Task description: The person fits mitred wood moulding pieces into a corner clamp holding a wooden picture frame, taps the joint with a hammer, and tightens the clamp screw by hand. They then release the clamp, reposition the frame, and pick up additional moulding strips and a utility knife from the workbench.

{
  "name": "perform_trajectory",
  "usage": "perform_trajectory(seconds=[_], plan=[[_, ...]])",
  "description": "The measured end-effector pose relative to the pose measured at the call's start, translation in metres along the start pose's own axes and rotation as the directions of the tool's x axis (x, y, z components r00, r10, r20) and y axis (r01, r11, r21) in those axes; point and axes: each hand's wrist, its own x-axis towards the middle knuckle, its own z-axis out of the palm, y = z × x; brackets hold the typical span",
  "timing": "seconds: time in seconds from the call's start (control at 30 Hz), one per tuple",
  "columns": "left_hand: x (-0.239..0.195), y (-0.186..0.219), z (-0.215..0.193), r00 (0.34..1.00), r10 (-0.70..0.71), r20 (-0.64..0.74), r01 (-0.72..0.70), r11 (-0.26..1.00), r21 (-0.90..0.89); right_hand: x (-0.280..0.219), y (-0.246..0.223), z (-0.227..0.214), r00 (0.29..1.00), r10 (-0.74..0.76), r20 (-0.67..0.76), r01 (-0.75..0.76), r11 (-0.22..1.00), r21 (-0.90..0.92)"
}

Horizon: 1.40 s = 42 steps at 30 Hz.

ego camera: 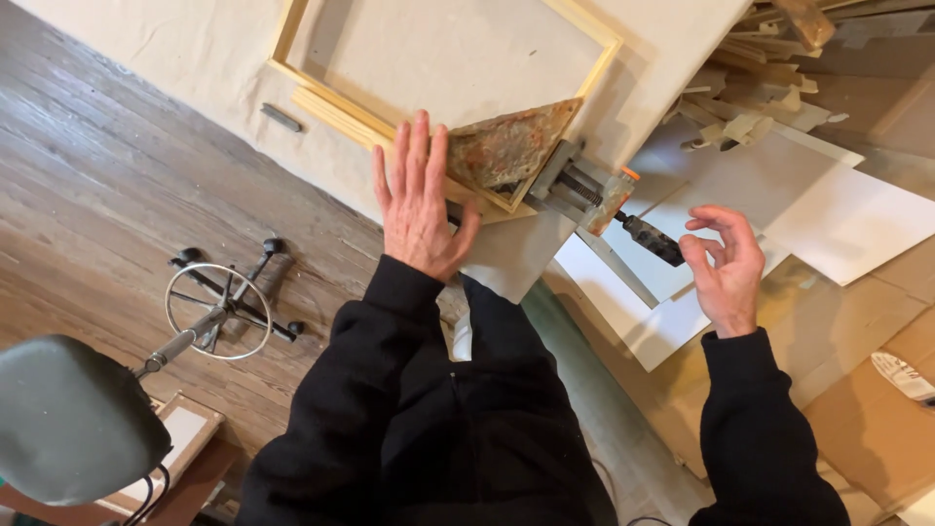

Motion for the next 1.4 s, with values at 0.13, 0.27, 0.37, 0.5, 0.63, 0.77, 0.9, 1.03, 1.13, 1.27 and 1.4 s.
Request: perform_trajectory(seconds=[0.13,0.27,0.37,0.5,0.63,0.77,0.9,1.03,1.13,1.27,1.4], plan=[[0.024,0.017,-0.009,0.987,0.163,-0.009,-0.164,0.983,-0.088,0.004,-0.006,0.0,1.0,0.008,-0.01,-0.007,1.0,0.021],[0.044,0.018,-0.007,0.969,0.233,0.077,-0.223,0.967,-0.127,0.01,-0.011,-0.001,1.0,-0.022,-0.012,0.022,1.0,-0.015],[0.054,0.009,-0.014,0.942,0.335,0.013,-0.327,0.926,-0.188,0.015,-0.008,-0.003,1.0,-0.026,-0.008,0.026,1.0,0.017],[0.078,-0.011,-0.027,0.925,0.379,0.03,-0.353,0.886,-0.3,0.034,-0.022,0.004,0.999,-0.046,-0.007,0.046,0.999,-0.001],[0.109,-0.055,-0.006,0.964,0.263,0.043,-0.239,0.926,-0.294,0.068,-0.057,0.023,0.997,-0.075,0.011,0.076,0.98,-0.184],[0.135,-0.066,-0.004,0.949,0.314,-0.015,-0.313,0.938,-0.148,0.121,-0.09,0.054,0.996,-0.053,0.066,0.064,0.981,-0.184],[0.138,-0.095,-0.039,0.825,0.509,-0.245,-0.496,0.86,0.117,0.16,-0.103,0.079,0.994,-0.008,0.107,0.042,0.946,-0.322],[0.122,-0.168,-0.06,0.982,-0.148,-0.121,0.122,0.972,-0.202,0.176,-0.097,0.097,0.975,0.199,0.094,-0.156,0.927,-0.341],[0.135,-0.199,-0.064,0.953,-0.299,0.042,0.296,0.902,-0.314,0.186,-0.087,0.107,0.964,0.257,0.074,-0.236,0.947,-0.217],[0.143,-0.218,-0.061,0.946,-0.243,0.216,0.317,0.838,-0.444,0.176,-0.1,0.122,0.955,0.296,0.026,-0.291,0.948,-0.13],[0.153,-0.242,-0.056,0.938,-0.135,0.319,0.295,0.796,-0.528,0.171,-0.102,0.137,0.928,0.367,-0.06,-0.371,0.924,-0.093]])
